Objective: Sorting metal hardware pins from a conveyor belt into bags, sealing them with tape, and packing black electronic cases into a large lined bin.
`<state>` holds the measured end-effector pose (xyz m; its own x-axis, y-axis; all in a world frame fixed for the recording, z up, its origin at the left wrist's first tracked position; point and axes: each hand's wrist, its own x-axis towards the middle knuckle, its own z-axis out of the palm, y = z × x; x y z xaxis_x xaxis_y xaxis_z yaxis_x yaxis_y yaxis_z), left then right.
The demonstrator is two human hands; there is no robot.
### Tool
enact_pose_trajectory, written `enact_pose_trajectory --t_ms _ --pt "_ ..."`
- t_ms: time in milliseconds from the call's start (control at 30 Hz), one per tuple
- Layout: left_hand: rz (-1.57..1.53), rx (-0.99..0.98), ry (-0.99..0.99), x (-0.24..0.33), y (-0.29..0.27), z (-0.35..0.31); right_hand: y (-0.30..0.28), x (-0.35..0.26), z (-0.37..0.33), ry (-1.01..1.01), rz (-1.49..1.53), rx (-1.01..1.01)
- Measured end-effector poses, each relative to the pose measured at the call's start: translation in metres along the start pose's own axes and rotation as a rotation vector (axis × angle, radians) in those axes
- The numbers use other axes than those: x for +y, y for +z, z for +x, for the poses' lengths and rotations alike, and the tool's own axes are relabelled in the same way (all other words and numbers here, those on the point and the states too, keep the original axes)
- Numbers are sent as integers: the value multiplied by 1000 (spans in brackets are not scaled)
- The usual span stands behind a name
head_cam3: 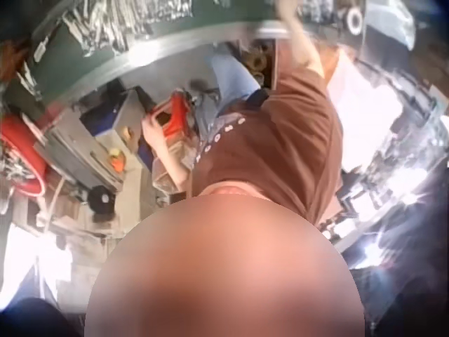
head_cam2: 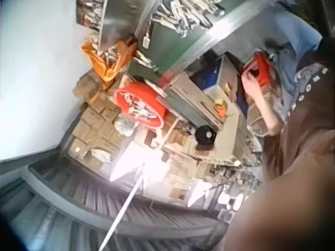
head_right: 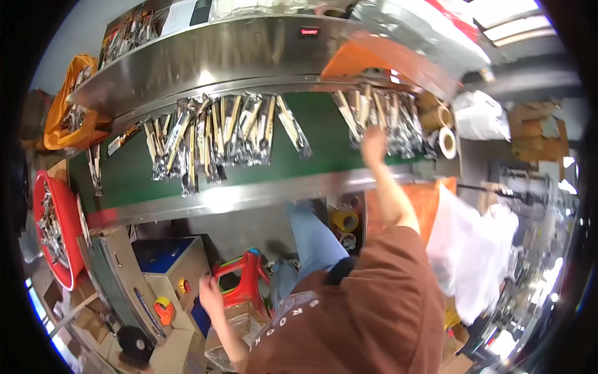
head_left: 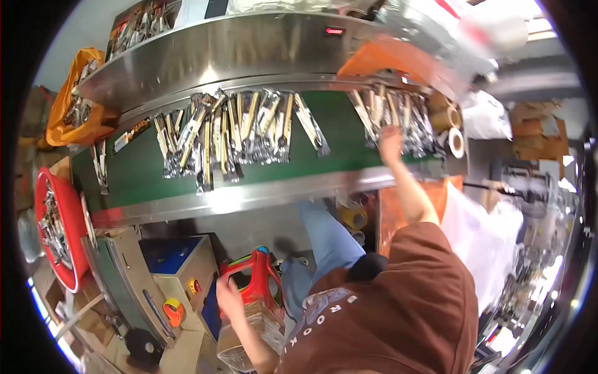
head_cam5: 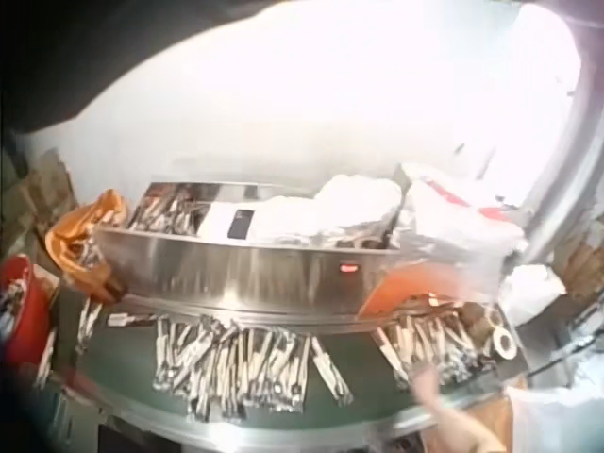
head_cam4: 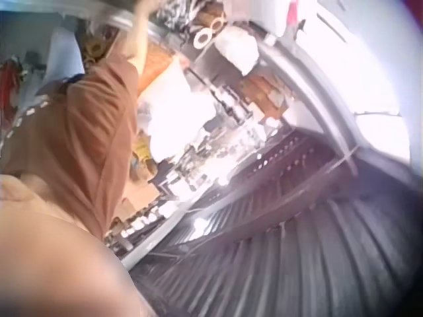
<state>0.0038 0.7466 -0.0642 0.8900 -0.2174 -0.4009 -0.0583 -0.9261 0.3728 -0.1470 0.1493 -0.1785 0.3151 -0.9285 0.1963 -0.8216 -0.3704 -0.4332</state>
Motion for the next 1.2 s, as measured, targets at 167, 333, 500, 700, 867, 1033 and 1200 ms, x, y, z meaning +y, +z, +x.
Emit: enact_pose_trajectory --t_ms 167,333,500,700,867,1033,1200 --pt "-96 2 312 190 40 144 -39 153 176 355 -352 -187" --pt "-63 246 430 238 44 295 -48 302 219 338 51 -321" --pt "213 213 401 224 14 384 -6 257 205 558 -331 -283" --pt "296 246 507 266 55 409 29 167 150 476 -124 -271" --pt "10 142 558 264 40 397 91 -7 57 274 -85 -213" --pt "-577 -42 437 283 -12 386 118 -168 -2 262 272 -223" --pt "-632 -180 46 239 -120 431 103 -380 14 50 -55 -181"
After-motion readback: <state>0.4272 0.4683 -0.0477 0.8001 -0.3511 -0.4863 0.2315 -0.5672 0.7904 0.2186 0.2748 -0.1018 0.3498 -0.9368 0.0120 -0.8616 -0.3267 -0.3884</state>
